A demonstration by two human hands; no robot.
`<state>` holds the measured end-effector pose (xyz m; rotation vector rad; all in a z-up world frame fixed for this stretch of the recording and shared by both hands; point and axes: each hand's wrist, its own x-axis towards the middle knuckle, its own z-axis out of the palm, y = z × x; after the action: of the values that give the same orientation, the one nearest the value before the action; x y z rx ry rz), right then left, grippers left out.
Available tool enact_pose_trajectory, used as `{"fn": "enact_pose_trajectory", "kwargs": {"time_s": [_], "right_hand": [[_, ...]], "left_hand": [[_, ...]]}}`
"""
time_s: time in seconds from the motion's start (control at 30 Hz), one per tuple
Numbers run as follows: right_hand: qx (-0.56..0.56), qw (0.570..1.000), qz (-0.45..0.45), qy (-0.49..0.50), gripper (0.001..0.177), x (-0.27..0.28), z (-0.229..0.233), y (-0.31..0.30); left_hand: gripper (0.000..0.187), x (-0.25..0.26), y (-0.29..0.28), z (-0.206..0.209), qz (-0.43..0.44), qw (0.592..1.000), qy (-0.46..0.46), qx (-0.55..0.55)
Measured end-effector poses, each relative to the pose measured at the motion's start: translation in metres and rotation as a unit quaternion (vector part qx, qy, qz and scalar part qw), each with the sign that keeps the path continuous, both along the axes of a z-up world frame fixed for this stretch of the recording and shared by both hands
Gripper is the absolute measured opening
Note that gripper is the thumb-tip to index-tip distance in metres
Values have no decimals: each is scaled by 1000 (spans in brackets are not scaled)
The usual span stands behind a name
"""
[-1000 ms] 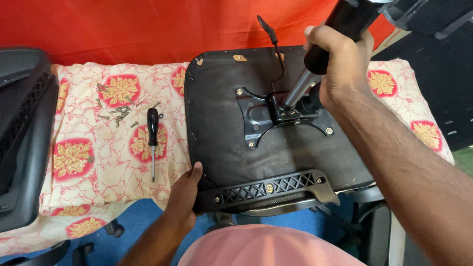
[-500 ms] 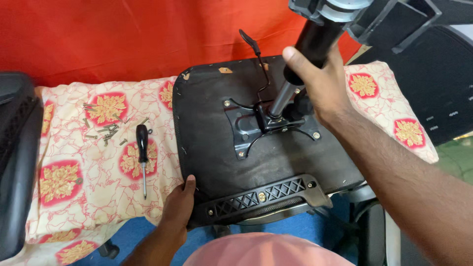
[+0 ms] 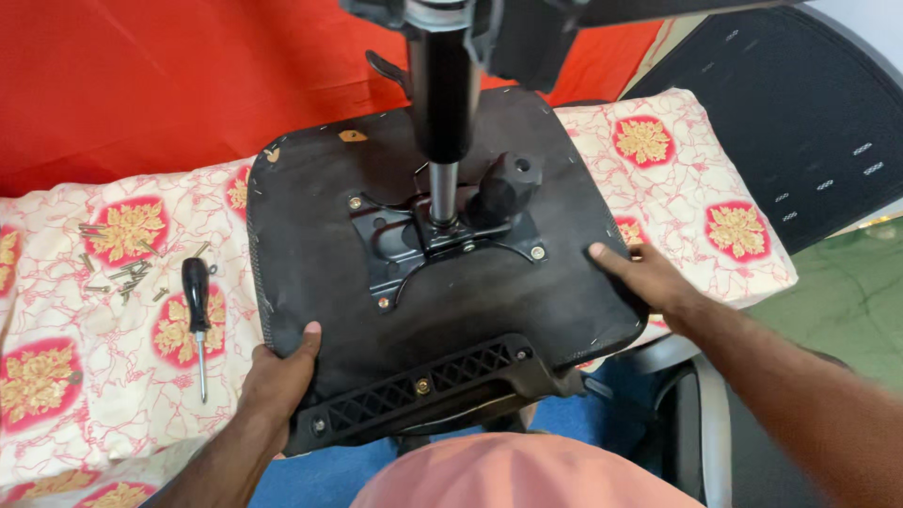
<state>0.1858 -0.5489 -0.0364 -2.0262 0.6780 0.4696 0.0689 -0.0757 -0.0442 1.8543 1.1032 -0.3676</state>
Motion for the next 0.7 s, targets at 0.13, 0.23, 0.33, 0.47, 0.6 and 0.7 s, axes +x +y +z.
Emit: {"fn": "enact_pose_trajectory", "kwargs": {"time_s": [0.13,0.23,0.33,0.47,0.6,0.7], "right_hand": [[26,999,44,12,74,10,-4,-8],[64,996,51,40,74,23,3,-24],[123,990,32,61,79,29,9,-35],[138,988,16,63,82,25,13,-39],[115,991,-5,65,85,24,15,-36],[112,992,-4,61,87,24,17,-34]], "left_hand": [[87,-5,-24,2,35,999,-26,-17],[86,-3,-40,-1,33,999,-22,-8],[85,-4,-51,-2,28,999,-18,12],[83,-5,-54,3,22,998,-50,23],[80,-4,-53,4,38,996,-79,-12],[81,-4,-50,4,16,998,-62,6]]}}
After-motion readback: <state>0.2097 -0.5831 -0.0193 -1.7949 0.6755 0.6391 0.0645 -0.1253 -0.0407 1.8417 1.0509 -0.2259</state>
